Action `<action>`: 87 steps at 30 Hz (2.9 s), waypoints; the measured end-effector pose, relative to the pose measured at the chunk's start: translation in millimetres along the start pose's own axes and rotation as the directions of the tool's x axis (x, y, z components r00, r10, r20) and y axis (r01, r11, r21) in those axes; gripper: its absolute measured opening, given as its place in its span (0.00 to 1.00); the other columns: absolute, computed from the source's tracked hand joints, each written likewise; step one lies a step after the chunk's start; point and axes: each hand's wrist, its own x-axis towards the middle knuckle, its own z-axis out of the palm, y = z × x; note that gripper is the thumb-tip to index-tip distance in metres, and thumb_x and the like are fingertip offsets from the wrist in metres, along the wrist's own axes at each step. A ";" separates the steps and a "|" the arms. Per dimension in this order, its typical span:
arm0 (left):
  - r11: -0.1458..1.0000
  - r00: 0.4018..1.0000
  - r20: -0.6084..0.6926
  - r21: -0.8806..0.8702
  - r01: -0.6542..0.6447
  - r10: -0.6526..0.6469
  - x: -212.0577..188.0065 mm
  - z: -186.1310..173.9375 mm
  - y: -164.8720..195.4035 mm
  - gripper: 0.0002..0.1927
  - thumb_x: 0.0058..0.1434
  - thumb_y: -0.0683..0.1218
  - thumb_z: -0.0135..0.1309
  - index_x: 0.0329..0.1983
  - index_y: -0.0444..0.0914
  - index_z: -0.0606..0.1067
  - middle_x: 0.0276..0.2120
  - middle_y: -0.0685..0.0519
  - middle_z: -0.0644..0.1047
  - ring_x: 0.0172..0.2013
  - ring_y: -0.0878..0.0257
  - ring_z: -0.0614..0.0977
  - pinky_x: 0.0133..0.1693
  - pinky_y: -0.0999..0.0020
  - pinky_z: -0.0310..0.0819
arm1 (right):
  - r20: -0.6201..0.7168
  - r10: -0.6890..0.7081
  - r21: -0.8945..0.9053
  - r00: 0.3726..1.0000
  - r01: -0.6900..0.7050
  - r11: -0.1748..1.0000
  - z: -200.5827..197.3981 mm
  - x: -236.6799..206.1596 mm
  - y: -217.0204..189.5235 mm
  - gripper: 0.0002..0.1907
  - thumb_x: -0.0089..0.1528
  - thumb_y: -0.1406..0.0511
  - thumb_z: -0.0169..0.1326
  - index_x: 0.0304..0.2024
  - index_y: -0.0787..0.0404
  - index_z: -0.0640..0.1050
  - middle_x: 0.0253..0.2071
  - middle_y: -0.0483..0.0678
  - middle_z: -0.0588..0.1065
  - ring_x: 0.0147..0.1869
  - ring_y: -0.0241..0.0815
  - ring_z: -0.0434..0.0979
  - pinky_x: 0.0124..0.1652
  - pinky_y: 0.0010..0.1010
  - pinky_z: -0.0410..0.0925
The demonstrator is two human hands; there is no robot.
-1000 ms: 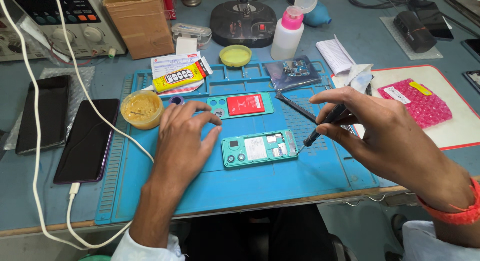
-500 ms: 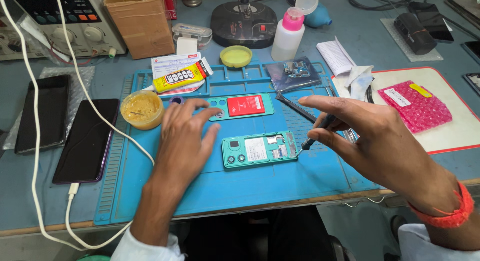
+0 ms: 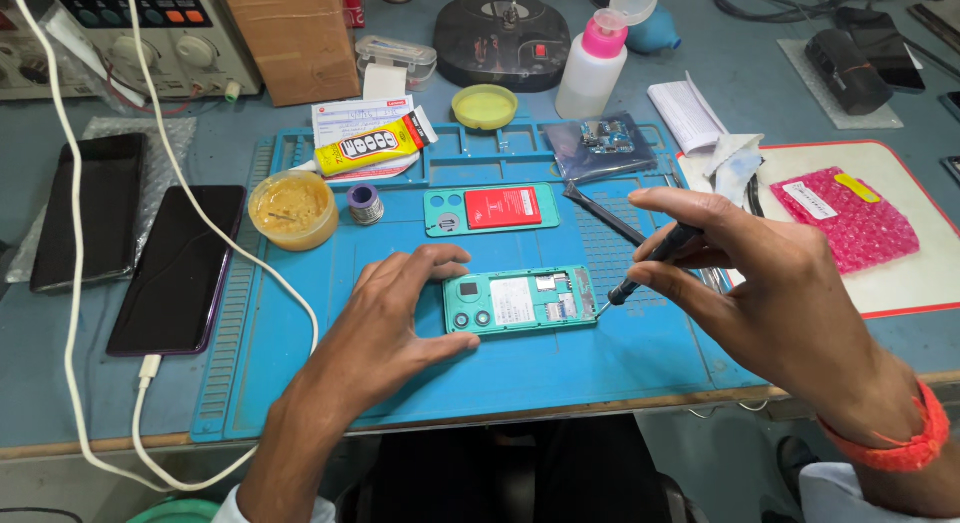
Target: The person works at a repair bench on a teal mobile phone. They pour liquid from a small bottle onto a tissue, wipe the phone, open its back cover by hand, unscrew and pry at the internal components with a screwdriver and pry tool, then handle the phone body and work along its edges with a long tool.
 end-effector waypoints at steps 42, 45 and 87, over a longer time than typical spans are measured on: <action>0.995 0.995 0.033 0.038 0.091 -0.092 -6.7 5.0 0.3 0.38 0.50 0.52 0.68 0.66 0.49 0.71 0.53 0.48 0.76 0.59 0.50 0.72 0.59 0.52 0.66 | 0.109 -0.026 0.120 0.994 0.013 0.993 5.3 -5.7 0.1 0.28 0.57 0.73 0.59 0.61 0.59 0.74 0.44 0.49 0.84 0.48 0.40 0.86 0.46 0.31 0.78; 0.994 0.993 0.047 0.038 0.106 -0.108 -6.0 4.5 0.6 0.38 0.50 0.52 0.68 0.66 0.50 0.70 0.56 0.48 0.76 0.59 0.51 0.72 0.58 0.53 0.66 | 0.186 0.029 0.203 0.982 -0.068 0.977 1.8 -0.4 2.0 0.29 0.61 0.72 0.57 0.65 0.58 0.71 0.47 0.48 0.85 0.47 0.40 0.85 0.46 0.30 0.80; 0.995 0.995 0.022 0.030 0.099 -0.100 -6.9 3.4 2.0 0.37 0.50 0.52 0.68 0.65 0.50 0.71 0.52 0.49 0.76 0.58 0.50 0.73 0.58 0.53 0.65 | 0.104 0.142 -0.023 0.984 -0.140 0.990 1.6 5.2 8.2 0.31 0.57 0.67 0.64 0.63 0.52 0.73 0.40 0.45 0.84 0.43 0.38 0.85 0.36 0.31 0.74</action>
